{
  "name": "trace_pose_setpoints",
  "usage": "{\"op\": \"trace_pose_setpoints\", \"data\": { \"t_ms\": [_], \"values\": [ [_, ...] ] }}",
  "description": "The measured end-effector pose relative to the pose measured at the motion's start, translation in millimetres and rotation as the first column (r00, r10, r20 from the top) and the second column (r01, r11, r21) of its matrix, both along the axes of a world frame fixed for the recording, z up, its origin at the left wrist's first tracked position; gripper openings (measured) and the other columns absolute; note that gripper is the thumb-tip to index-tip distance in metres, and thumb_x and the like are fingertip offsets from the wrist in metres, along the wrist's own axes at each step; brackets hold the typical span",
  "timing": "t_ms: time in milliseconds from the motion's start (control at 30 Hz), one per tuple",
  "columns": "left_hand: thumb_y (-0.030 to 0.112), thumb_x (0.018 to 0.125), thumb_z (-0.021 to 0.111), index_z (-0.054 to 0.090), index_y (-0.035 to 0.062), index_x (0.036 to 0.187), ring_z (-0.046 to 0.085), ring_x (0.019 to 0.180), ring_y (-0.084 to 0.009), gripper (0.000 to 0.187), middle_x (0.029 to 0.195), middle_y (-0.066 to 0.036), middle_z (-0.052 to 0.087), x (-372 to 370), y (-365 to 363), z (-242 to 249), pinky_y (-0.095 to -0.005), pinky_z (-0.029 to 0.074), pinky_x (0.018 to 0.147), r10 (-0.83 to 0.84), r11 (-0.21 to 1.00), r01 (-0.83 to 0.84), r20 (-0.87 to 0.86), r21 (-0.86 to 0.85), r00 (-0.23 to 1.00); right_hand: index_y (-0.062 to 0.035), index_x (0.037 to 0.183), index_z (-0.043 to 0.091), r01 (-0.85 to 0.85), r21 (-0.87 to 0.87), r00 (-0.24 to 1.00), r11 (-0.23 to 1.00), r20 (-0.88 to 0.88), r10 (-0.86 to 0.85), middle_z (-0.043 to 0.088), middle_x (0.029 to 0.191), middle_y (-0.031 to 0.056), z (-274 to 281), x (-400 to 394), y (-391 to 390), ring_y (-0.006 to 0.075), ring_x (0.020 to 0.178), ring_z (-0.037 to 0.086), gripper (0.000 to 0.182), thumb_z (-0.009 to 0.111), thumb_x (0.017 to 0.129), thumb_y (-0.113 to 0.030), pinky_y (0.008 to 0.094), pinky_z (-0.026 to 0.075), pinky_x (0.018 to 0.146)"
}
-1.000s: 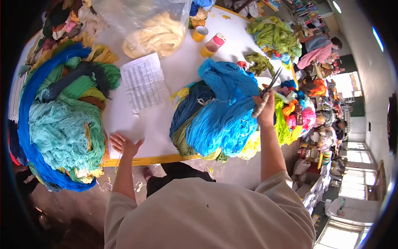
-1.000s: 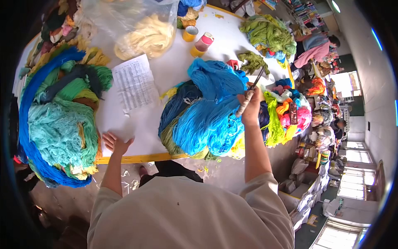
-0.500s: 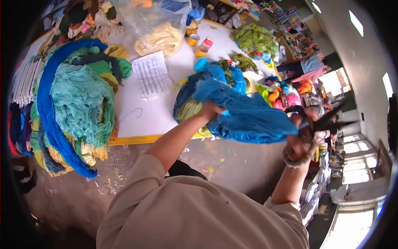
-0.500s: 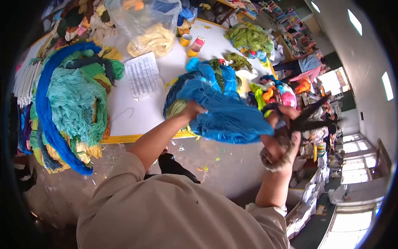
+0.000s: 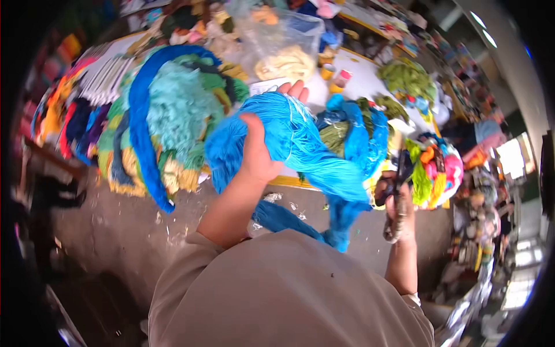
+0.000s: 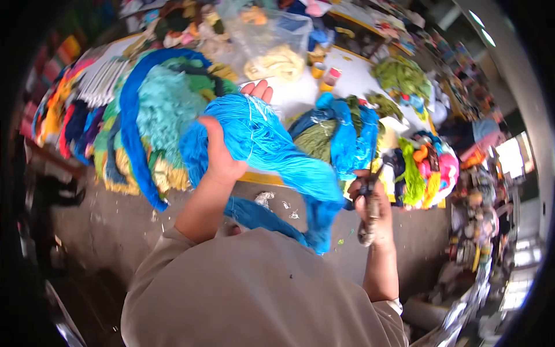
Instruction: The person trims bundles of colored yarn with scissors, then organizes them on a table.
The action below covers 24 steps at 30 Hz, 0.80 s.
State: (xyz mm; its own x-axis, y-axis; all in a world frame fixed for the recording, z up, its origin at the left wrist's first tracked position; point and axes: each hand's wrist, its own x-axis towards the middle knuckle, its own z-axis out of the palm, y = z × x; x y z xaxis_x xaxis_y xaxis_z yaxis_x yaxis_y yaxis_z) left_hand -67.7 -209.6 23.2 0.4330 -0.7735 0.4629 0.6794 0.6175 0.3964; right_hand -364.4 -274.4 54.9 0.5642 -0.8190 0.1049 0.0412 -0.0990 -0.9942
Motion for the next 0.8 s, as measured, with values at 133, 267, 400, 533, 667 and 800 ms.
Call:
{"op": "trace_pose_setpoints", "data": {
  "t_ms": [133,267,400,533,667,800],
  "values": [
    [0.078,0.088,0.038,0.027,-0.0032,0.150,0.023,0.149,-0.0353,0.103,0.160,-0.021,0.025,-33,15,13,-0.0471,0.017,0.122,-0.145,0.987,0.111,-0.344,-0.116,0.928,0.0046,0.117,0.061,-0.497,0.112,0.851,0.861,-0.129,0.508,0.053,0.072,0.0010,-10,12,1,0.0080,0.065,0.048,0.063,0.081,0.079,-0.042,0.0239,0.038,0.065],
    [0.078,0.088,0.039,0.033,-0.0038,0.145,0.031,0.146,-0.0339,0.100,0.154,-0.021,0.036,-59,12,7,-0.0469,0.022,0.121,-0.079,0.997,0.079,-0.413,-0.017,0.907,0.0001,0.121,0.061,-0.678,0.203,0.666,0.706,-0.236,0.707,0.054,0.066,-0.0039,-10,26,-2,0.0051,0.058,0.049,0.049,0.078,0.083,-0.026,0.0224,0.038,0.057],
    [0.078,0.088,0.043,0.035,-0.0034,0.144,0.036,0.143,-0.0338,0.099,0.152,-0.021,0.040,-63,27,8,-0.0473,0.026,0.119,0.023,0.999,-0.013,-0.375,0.031,0.927,-0.0019,0.122,0.061,-0.744,0.307,0.550,0.594,-0.223,0.805,0.053,0.066,-0.0064,-16,33,-9,0.0026,0.057,0.048,0.040,0.071,0.090,-0.024,0.0203,0.035,0.052],
    [0.073,0.089,0.046,0.036,-0.0030,0.144,0.036,0.143,-0.0331,0.094,0.153,-0.020,0.039,-55,45,11,-0.0477,0.027,0.119,0.072,0.997,-0.069,-0.372,0.022,0.925,-0.0038,0.121,0.061,-0.764,0.363,0.496,0.534,-0.200,0.845,0.053,0.065,-0.0063,-20,46,-8,0.0025,0.057,0.048,0.034,0.066,0.090,-0.014,0.0201,0.035,0.051],
    [0.072,0.092,0.042,0.032,-0.0038,0.146,0.036,0.143,-0.0322,0.094,0.154,-0.020,0.037,-56,56,10,-0.0464,0.027,0.119,0.087,0.996,-0.068,-0.347,0.065,0.934,-0.0044,0.121,0.062,-0.807,0.257,0.495,0.531,-0.194,0.847,0.052,0.064,-0.0054,-16,60,6,0.0019,0.052,0.049,0.033,0.065,0.089,0.000,0.0182,0.036,0.051],
    [0.074,0.091,0.040,0.031,-0.0042,0.147,0.038,0.142,-0.0324,0.097,0.154,-0.021,0.037,-57,60,8,-0.0457,0.028,0.119,0.080,0.993,-0.046,-0.337,0.110,0.938,-0.0054,0.121,0.063,-0.759,0.388,0.491,0.523,-0.188,0.851,0.055,0.070,-0.0035,-7,65,10,0.0023,0.058,0.052,0.039,0.070,0.084,0.003,0.0183,0.041,0.055]
  ]
}}
